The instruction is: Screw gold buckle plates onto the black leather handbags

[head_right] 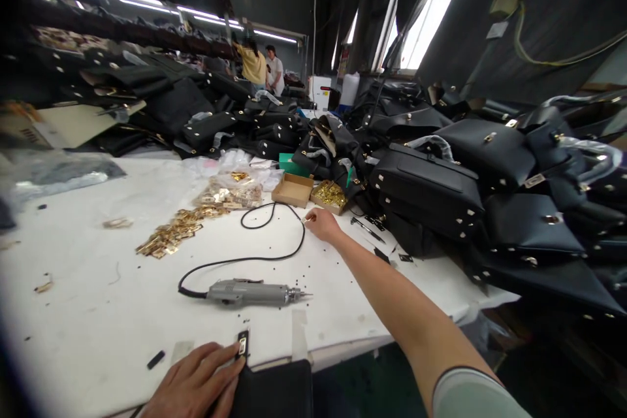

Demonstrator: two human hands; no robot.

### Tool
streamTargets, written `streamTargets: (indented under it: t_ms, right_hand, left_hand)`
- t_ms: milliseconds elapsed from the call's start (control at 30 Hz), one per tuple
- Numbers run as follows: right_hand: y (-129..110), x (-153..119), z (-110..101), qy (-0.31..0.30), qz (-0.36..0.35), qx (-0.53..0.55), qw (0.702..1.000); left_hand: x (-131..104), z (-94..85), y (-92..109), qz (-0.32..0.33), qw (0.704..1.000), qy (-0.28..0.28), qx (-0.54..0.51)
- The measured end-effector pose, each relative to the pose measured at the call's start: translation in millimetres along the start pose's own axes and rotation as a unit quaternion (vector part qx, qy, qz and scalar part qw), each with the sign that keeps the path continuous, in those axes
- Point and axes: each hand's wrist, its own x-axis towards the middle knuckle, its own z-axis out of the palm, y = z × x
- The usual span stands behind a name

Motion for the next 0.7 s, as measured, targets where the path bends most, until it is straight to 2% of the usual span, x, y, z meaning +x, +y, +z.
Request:
streamTargets:
  t_ms: [133, 267, 367, 433, 467, 633, 700]
  right_hand:
    - [-18, -73, -1, -0.045, -0.031, 0.150, 0.987]
    - [-42, -147, 6, -0.143, -0.013, 0.326, 0.934]
    - [-57, -185, 17, -0.208, 0.010, 0.406, 0.890]
    - [-63, -199, 25, -0.233, 0.015, 0.431, 0.872]
    - [-66, -202, 30, -0.238, 0.016, 0.428, 0.872]
    - [-72, -200, 48, -0.175, -0.029, 0.327, 0.928]
    - [-73, -198, 55, -0.172, -0.040, 0.312, 0.933]
  left_hand:
    - [9, -17.8, 23, -0.091, 0.992, -0.047, -0.073]
    - [13, -26.0, 30, -0.127, 0.982, -0.086, -0.114]
    - [13, -26.6, 31, -0.136, 0.979, -0.083, -0.131]
    - [12, -26.1, 31, -0.137, 0.977, -0.079, -0.144]
    - [12, -25.7, 31, -0.138, 0.976, -0.079, -0.151]
    - [10, -23.9, 29, -0.144, 0.970, -0.080, -0.177]
    - [10, -23.5, 29, -0.153, 0.969, -0.073, -0.181]
